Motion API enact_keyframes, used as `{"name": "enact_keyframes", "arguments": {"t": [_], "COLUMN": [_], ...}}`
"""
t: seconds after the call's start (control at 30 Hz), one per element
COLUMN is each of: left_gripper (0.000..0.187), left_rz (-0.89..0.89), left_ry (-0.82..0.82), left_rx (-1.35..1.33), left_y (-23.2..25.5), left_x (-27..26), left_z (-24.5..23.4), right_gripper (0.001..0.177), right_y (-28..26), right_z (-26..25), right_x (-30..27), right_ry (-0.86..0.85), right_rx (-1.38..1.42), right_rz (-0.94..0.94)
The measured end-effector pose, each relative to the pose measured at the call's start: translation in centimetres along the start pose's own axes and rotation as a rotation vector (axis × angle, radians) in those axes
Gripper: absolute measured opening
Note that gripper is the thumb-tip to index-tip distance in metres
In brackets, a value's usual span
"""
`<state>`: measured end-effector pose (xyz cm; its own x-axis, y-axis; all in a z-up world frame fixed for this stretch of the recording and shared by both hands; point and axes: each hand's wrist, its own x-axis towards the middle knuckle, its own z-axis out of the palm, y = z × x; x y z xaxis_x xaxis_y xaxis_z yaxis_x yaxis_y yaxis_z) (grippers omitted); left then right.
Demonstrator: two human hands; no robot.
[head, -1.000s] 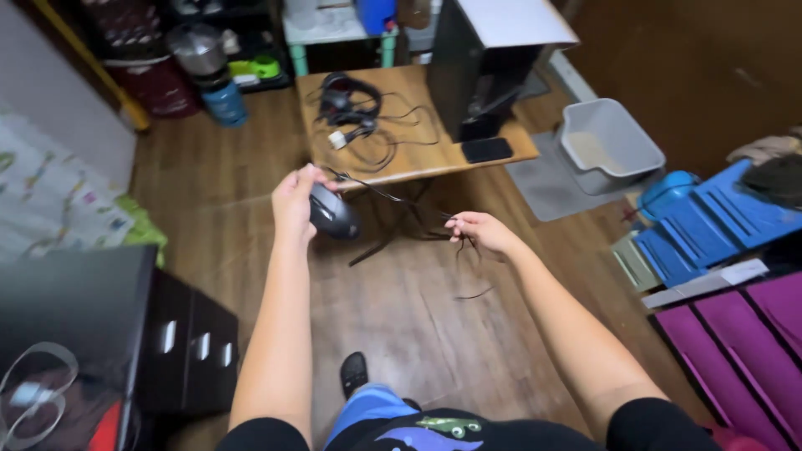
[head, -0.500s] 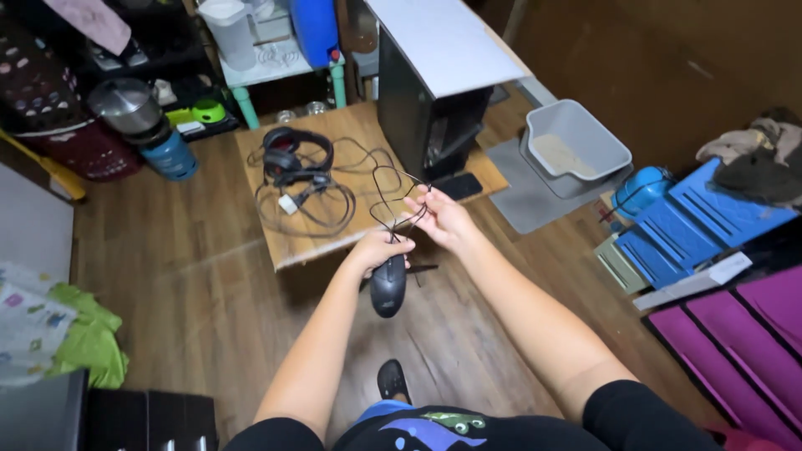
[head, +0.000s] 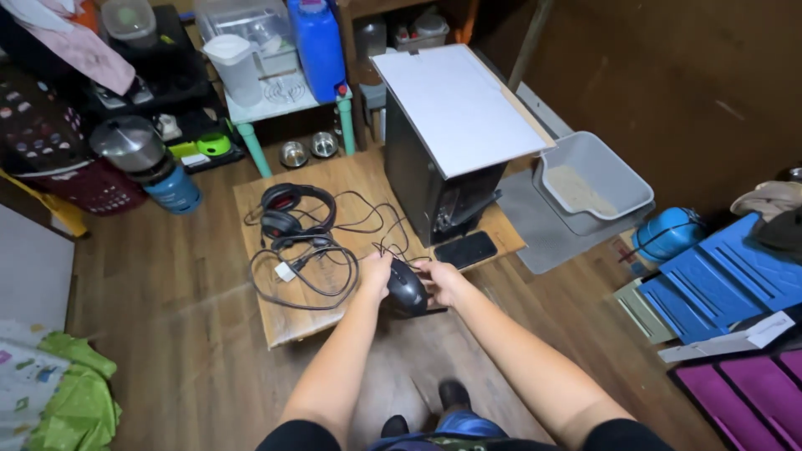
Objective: The person is organizing computer peripherals including headphones, cables, and a mouse.
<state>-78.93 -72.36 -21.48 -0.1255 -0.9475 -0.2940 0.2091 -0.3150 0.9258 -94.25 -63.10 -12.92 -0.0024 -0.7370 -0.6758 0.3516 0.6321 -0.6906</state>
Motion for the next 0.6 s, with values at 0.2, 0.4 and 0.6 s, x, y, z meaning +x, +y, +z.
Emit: {"name": "enact_keyframes", "arguments": {"t": [0.2, 0.4, 0.6], "left_gripper": [0.013, 0.025, 0.034], "left_rz": [0.147, 0.170, -0.058], "left_ry": [0.200, 0.488, 0.699], "left_rx": [-0.069, 0.419, 0.671], "left_y": [-7.9, -6.9, -7.7], "left_x": [6.0, 8.0, 9.5], "left_z": [1.4, 1.8, 2.0], "right_gripper": [0.013, 0.035, 0.077], "right_y": [0.8, 4.0, -0.9], "right_z": [-3.5, -8.9, -6.4], "right_x": [7.1, 17.4, 5.7], "right_ry": [-0.007, 0.099, -0.276], "right_rx": [0.033, -0.501, -1.176], "right_rz": [-0.071, -0.321, -0.940]}}
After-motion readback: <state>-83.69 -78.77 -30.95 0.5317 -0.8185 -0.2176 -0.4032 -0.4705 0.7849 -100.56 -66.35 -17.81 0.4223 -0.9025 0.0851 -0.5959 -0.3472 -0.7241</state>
